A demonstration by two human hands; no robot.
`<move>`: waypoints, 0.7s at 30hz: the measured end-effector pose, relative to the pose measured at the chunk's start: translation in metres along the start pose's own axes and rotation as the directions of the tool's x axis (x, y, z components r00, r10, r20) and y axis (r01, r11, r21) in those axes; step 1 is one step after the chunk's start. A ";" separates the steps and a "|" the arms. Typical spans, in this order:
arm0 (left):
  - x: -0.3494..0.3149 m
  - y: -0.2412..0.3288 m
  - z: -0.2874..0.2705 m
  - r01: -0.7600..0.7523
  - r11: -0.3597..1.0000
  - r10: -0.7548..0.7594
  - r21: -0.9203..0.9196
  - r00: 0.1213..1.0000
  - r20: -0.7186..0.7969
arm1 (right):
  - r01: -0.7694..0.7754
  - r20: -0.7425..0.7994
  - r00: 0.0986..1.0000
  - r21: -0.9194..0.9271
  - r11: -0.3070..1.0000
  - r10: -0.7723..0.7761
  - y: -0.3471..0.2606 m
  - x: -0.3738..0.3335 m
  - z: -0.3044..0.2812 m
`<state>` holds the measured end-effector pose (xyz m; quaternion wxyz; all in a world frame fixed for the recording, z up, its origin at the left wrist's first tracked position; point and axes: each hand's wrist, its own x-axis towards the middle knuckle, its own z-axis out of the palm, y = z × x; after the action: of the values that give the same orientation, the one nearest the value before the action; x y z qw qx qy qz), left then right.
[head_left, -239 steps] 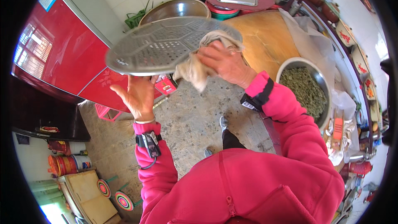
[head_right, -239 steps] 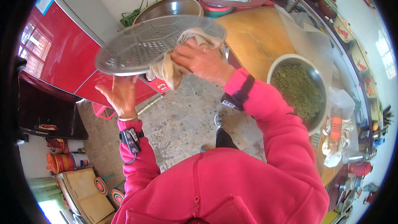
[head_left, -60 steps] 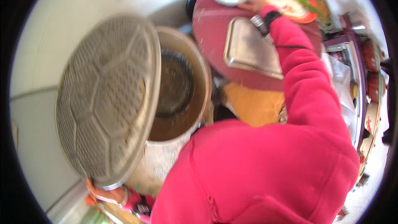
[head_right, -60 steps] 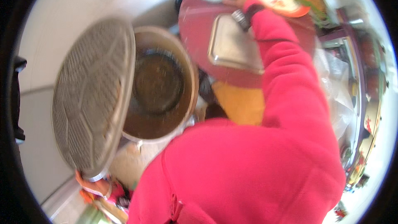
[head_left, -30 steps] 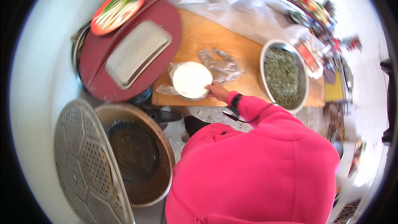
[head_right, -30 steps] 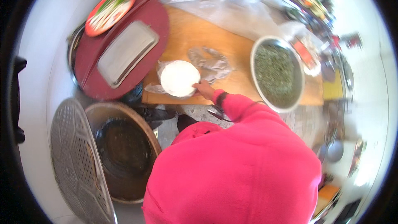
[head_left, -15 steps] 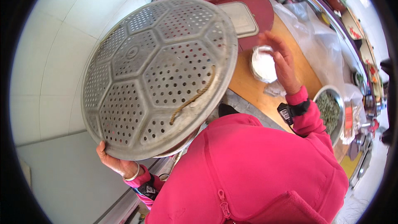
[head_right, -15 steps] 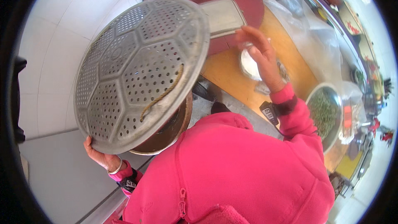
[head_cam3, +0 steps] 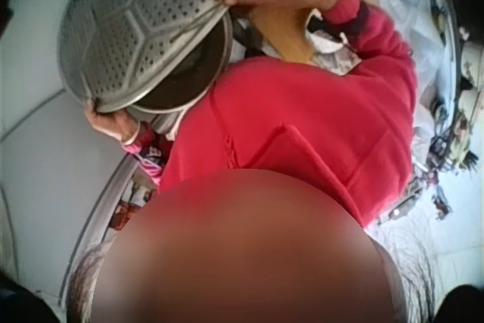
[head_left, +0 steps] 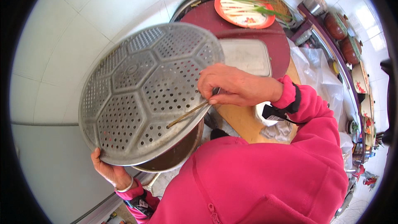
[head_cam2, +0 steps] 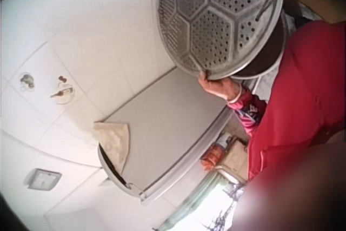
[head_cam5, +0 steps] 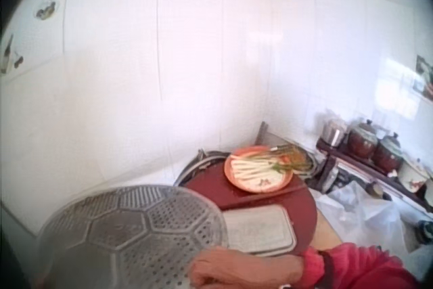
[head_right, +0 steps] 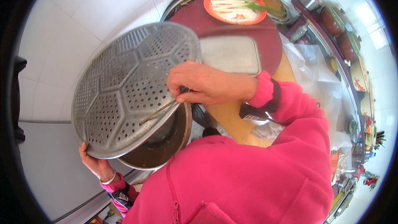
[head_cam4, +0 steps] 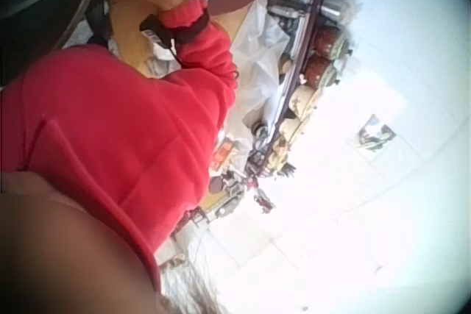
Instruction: The person washes a perforated metal steamer tray at the sink, then wipes it dry with a cloth. They move around the kitchen, handling a cloth and a bowl of green leafy material, and repeatedly mix the contents of the bowl by hand.
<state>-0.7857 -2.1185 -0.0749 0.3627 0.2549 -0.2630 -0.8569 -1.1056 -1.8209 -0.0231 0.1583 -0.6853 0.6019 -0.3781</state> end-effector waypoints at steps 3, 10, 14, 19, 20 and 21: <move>0.013 0.000 0.009 -0.047 0.998 0.054 0.047 0.989 -0.140 | 0.003 -0.016 1.000 0.014 1.000 -0.003 0.023 0.030 -0.025; 0.094 -0.013 0.055 0.193 0.952 -0.124 -0.239 0.954 0.273 | 0.000 0.127 0.992 0.058 0.998 -0.007 0.086 0.143 -0.147; 0.143 -0.039 0.078 0.177 0.945 -0.098 -0.274 0.955 0.279 | -0.152 -0.044 0.988 -0.057 0.987 0.150 0.125 0.182 -0.182; 0.153 -0.165 0.055 0.252 0.933 -0.325 0.256 0.896 0.302 | -0.023 -0.163 0.987 -0.174 0.984 -0.006 0.171 0.198 -0.216; 0.148 -0.203 0.045 0.373 0.811 -0.473 0.451 0.872 0.128 | 0.075 -0.133 0.984 -0.275 0.958 -0.115 0.176 0.202 -0.223; 0.143 -0.240 0.035 0.584 0.669 -0.620 0.459 0.780 -0.089 | 0.167 -0.092 0.972 -0.369 0.914 -0.215 0.182 0.206 -0.230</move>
<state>-1.0114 -2.0736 -0.2372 -0.0219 0.3738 -0.3735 -0.8487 -1.3988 -2.0012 0.0747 -0.0472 -0.7319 0.6000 -0.3196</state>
